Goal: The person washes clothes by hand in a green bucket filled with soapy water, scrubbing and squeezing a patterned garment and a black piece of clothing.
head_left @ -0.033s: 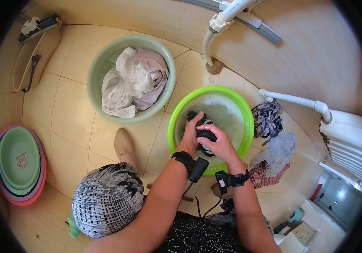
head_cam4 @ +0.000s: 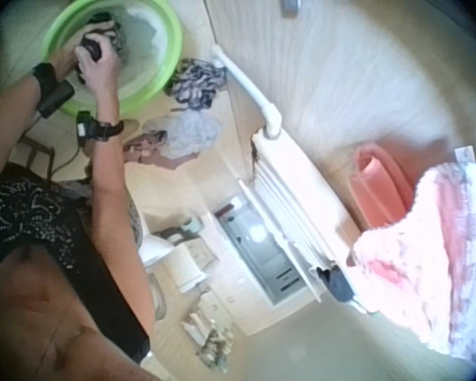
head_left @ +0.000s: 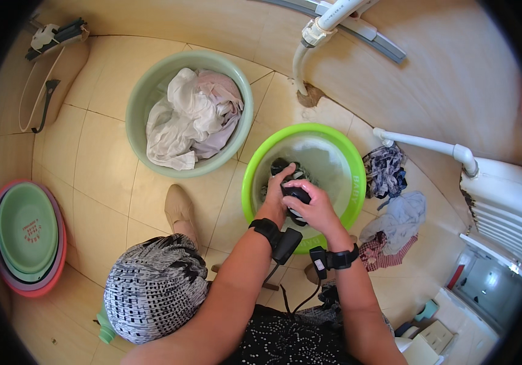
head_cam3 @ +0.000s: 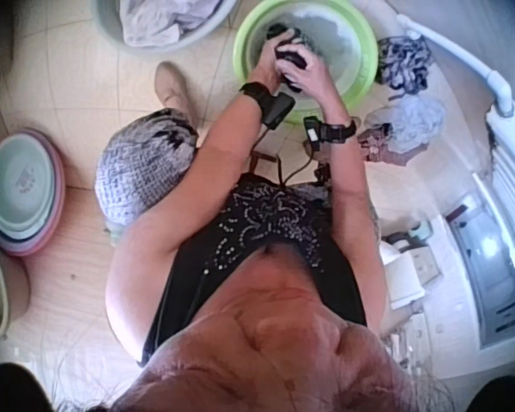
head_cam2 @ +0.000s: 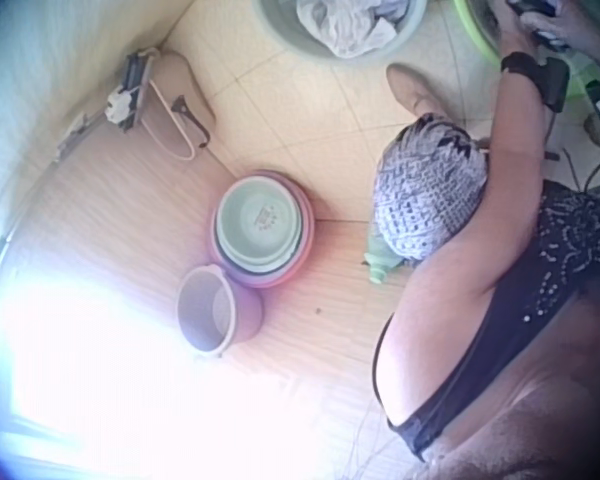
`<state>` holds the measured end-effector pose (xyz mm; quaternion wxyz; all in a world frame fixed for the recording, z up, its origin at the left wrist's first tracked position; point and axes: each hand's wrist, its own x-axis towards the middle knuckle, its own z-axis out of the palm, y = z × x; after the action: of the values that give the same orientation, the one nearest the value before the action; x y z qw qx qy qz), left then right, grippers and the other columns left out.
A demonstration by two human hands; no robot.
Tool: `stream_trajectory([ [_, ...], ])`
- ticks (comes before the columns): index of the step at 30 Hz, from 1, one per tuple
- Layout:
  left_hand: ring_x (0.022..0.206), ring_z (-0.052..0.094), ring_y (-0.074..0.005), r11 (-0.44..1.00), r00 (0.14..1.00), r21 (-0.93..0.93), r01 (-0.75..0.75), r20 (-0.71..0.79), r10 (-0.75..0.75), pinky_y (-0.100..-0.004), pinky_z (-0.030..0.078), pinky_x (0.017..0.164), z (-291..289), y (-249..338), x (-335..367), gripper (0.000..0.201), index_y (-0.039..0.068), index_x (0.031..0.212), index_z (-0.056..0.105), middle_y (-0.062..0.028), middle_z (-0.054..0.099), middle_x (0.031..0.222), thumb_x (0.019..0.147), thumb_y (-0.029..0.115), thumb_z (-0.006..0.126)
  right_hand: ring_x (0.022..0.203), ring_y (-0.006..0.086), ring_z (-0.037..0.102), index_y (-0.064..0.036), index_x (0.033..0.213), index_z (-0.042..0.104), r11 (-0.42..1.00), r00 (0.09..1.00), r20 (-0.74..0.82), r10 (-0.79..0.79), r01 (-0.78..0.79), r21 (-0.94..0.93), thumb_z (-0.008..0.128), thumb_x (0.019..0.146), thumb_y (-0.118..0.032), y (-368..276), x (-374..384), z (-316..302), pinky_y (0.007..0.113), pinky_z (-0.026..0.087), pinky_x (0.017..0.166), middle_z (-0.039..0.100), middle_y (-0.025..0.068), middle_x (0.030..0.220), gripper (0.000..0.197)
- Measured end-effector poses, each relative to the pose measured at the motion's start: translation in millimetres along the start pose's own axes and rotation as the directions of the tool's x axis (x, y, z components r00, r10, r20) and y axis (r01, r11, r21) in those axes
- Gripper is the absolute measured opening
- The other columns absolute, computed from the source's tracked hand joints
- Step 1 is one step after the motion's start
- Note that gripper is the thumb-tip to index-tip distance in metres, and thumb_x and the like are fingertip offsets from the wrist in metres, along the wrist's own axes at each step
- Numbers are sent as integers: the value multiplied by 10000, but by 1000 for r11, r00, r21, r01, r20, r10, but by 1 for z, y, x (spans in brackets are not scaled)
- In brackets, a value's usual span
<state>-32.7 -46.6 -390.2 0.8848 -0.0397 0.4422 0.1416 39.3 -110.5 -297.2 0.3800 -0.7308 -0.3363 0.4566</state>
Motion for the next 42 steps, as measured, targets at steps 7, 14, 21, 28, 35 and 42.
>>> stream_trajectory([
  [7,772,622,-202,994,990,87,64,-128,-52,-362,524,666,27,-27,-11,295,61,1056,589,-90,631,908,912,310,522,802,417,614,-38,982,575,926,882,-471,24,-197,-322,599,873,-215,61,47,-12,443,488,709,635,221,840,209],
  [14,756,593,-208,997,997,14,82,6,-82,-361,492,639,18,-11,-14,397,69,1013,597,-71,619,889,913,447,535,783,399,625,-54,990,569,952,954,-299,24,-114,-285,592,887,-286,-5,-3,19,406,501,686,627,214,821,255],
  [21,771,590,-204,976,995,190,103,-24,-101,-365,491,654,9,-25,1,321,35,985,608,-94,627,885,915,340,537,838,404,590,-45,910,551,918,945,-323,-46,-88,-387,582,891,-312,8,8,0,425,474,729,604,214,859,270],
  [28,749,570,-189,959,983,284,15,-180,38,-372,463,673,48,-36,-27,370,-11,972,605,-95,611,851,920,349,539,817,424,612,-46,895,562,848,887,-455,76,-298,-439,544,913,-320,26,29,-29,485,476,680,638,220,845,275],
  [35,673,557,-212,996,966,87,-32,-255,53,-363,460,595,14,-33,4,428,6,883,594,-87,593,773,947,414,478,804,417,612,-86,1003,497,942,925,-346,-159,37,-334,559,872,-146,18,1,14,449,487,701,622,206,864,157],
  [42,890,637,-234,985,994,165,40,98,-57,-376,533,768,14,-17,6,473,4,1208,531,-107,643,1033,929,386,539,874,293,637,-33,1139,556,929,902,-333,275,-339,-151,627,866,-287,153,31,-72,385,478,796,660,206,924,380],
])
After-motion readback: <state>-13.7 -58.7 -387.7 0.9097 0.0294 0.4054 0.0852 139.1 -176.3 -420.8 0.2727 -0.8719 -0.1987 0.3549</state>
